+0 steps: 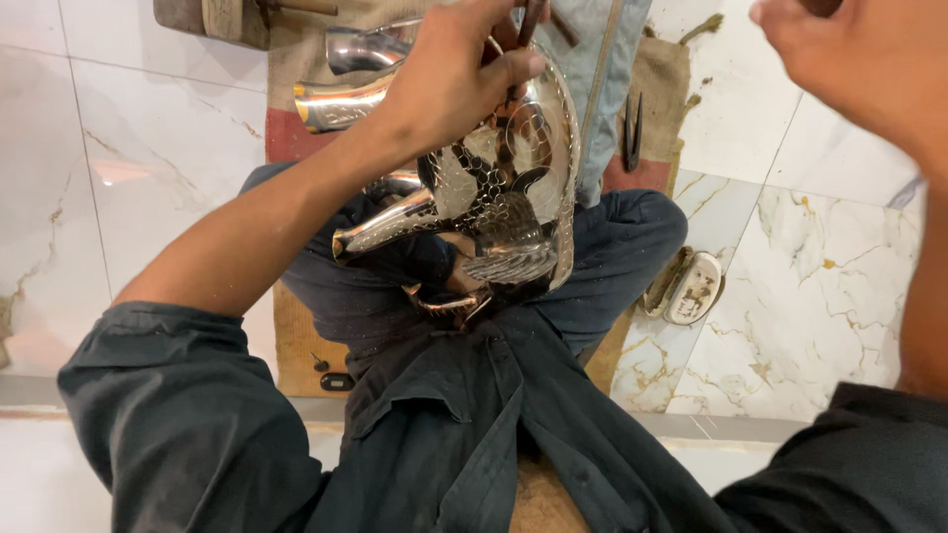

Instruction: The person sits cross-legged on the floor and repeatedly hammers a silver-colored metal object with a wooden mallet. They hold the object steady with one hand while striking it with the other, occasionally repositioning the object to work on different areas.

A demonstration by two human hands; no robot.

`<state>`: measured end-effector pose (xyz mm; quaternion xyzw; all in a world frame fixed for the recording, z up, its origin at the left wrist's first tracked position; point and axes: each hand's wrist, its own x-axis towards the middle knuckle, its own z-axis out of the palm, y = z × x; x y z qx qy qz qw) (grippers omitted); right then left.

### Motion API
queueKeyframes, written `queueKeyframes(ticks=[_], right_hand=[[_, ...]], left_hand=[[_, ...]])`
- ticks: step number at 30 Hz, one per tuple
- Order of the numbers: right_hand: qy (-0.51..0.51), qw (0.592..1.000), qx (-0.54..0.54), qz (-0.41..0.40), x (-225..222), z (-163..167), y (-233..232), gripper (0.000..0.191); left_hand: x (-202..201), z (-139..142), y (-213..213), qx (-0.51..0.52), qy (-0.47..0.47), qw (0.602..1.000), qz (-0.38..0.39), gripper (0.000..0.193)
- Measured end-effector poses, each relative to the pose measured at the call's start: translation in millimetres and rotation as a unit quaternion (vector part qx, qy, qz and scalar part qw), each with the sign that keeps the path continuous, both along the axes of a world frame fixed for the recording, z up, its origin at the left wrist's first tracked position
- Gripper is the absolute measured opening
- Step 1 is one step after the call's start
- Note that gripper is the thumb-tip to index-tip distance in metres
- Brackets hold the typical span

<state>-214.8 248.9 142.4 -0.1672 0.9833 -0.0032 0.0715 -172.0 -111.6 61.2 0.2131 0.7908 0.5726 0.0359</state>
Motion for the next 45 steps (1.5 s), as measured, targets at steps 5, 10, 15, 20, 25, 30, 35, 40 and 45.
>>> queueKeyframes(ticks=[5, 10, 15, 20, 25, 30, 35, 40, 45], right_hand=[[0.031, 0.994, -0.008, 0.102, 23, 23, -12, 0.048], [-0.087, 0.981, 0.142, 0.099, 53, 26, -48, 0.077], [-0.026, 0.998, 0.036, 0.054, 64, 15, -46, 0.081], [-0.022, 0.904, -0.399, -0.153, 82, 1, -27, 0.082], [-0.015, 0.858, -0.442, -0.261, 130, -34, -29, 0.087], [0.093, 0.916, -0.319, -0.223, 184, -83, -42, 0.078], [0.097, 0.845, -0.411, -0.328, 212, -109, -62, 0.084], [0.090, 0.835, -0.457, -0.294, 207, -100, -60, 0.088], [0.122, 0.937, -0.298, -0.133, 168, -69, -40, 0.085]], left_hand=[[-7, -8, 3, 0.009, 0.109, 0.994, 0.028, 0.026], [-27, -12, 10, -0.077, 0.017, 0.989, -0.123, 0.032], [-40, -4, 15, -0.105, 0.033, 0.977, -0.183, 0.053], [-39, 6, 13, -0.092, 0.053, 0.976, -0.190, 0.057], [-49, 16, 16, -0.078, -0.031, 0.953, -0.292, 0.039], [-65, 26, 24, -0.153, 0.060, 0.917, -0.363, 0.034], [-70, 25, 28, -0.166, 0.078, 0.898, -0.400, 0.043], [-70, 19, 21, -0.157, 0.071, 0.900, -0.401, 0.027], [-57, 15, 7, -0.023, -0.048, 0.933, -0.356, 0.027]])
